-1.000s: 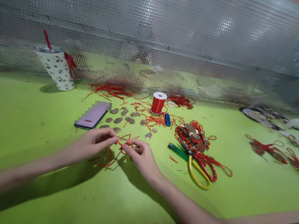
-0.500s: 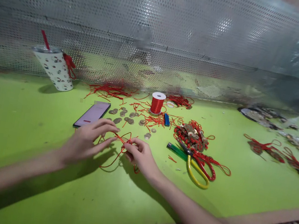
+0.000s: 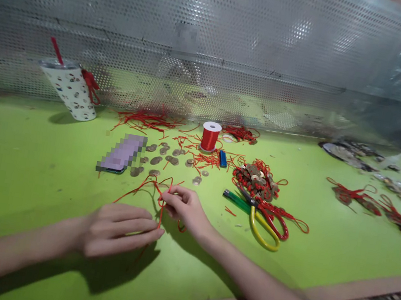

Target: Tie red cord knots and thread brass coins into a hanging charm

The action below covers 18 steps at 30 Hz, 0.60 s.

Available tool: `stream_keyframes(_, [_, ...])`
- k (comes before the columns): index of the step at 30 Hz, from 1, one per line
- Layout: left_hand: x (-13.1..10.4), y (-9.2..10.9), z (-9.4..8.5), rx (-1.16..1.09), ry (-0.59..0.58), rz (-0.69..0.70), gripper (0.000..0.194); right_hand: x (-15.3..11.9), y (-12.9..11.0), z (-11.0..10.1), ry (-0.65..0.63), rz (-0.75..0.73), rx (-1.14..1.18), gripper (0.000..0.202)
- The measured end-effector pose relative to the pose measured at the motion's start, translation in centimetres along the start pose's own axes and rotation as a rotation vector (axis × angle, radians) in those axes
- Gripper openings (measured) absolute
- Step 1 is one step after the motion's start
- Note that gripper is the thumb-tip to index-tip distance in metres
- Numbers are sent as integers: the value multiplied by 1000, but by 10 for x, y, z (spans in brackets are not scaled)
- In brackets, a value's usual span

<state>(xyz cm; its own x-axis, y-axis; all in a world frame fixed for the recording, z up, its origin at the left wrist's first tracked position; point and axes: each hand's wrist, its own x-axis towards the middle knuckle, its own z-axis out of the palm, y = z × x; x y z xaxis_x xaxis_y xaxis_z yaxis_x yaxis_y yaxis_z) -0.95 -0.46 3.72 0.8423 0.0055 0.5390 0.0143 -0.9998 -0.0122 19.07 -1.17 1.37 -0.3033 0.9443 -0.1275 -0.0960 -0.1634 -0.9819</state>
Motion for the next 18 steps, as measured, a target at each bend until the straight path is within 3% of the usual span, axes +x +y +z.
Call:
stream_keyframes(6, [1,-1,8,7,4,13,30,3,6,-3,85,-55,-32,41])
stream_keyframes(12, [2,16,11,-71,-73,26,32,7,13,-7,172,-89,-188,42])
stream_keyframes(18, [1,20,18,-50,-62,22,28,9,9,-7,204,-106,-226,43])
